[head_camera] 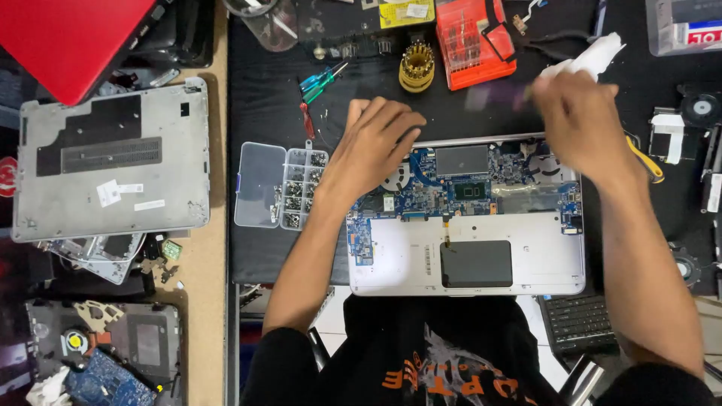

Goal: Cleaning a laptop motherboard with a brush and manipulating internal ribbon cables on a repair bench.

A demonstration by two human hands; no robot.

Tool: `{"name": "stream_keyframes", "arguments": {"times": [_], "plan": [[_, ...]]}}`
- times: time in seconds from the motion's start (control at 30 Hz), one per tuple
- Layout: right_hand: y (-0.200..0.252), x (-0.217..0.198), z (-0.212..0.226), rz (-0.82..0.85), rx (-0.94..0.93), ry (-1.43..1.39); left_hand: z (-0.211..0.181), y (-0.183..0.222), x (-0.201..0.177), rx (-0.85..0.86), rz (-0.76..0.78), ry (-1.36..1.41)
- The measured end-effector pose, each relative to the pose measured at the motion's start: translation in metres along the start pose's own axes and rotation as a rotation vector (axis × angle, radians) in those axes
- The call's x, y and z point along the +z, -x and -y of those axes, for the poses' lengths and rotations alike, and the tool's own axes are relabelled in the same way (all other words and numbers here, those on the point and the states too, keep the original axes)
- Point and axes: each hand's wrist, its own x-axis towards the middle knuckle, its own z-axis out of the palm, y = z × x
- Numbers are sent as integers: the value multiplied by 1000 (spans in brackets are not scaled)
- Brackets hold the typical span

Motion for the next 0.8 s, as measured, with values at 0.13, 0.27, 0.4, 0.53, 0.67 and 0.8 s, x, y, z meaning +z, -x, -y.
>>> {"name": "stream_keyframes", "arguments": {"times": [0.13, 0.27, 0.4, 0.53, 0.67, 0.8], "plan": [[28, -6, 25, 237, -47, 11, 0, 1, 4, 13, 70, 3], [33, 5, 29, 307, -1, 123, 1, 3, 17, 76, 129, 8], [31, 10, 3, -71, -137, 271, 1, 6, 25, 91, 160, -32], [44, -2, 13, 148, -119, 60, 1, 5, 26, 88, 159, -34], [54, 4, 2, 66, -87, 196, 0, 8, 32, 97, 171, -80], [55, 9, -4, 103, -171, 189, 1, 7, 31, 94, 182, -103]]}}
